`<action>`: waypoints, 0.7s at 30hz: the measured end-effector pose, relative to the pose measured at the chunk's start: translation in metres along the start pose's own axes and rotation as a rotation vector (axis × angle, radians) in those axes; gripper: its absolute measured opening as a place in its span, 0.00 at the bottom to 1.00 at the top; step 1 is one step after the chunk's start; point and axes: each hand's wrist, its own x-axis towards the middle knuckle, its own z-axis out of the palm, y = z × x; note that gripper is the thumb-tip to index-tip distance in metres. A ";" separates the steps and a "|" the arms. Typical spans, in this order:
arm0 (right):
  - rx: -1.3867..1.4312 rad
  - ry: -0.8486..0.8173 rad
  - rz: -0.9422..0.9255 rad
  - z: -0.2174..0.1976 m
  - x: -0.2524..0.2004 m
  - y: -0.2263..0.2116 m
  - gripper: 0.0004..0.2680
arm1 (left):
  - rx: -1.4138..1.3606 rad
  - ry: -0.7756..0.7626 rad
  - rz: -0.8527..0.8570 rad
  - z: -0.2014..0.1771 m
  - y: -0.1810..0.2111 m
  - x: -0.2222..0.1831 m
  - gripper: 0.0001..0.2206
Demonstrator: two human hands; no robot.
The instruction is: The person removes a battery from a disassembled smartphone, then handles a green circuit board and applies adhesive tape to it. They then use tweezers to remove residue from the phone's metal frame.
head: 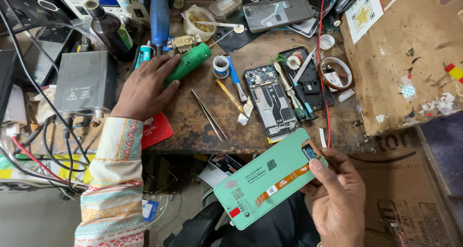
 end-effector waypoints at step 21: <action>-0.072 -0.158 0.113 0.133 0.052 0.091 0.11 | -0.067 0.200 -0.217 -0.055 0.052 -0.063 0.30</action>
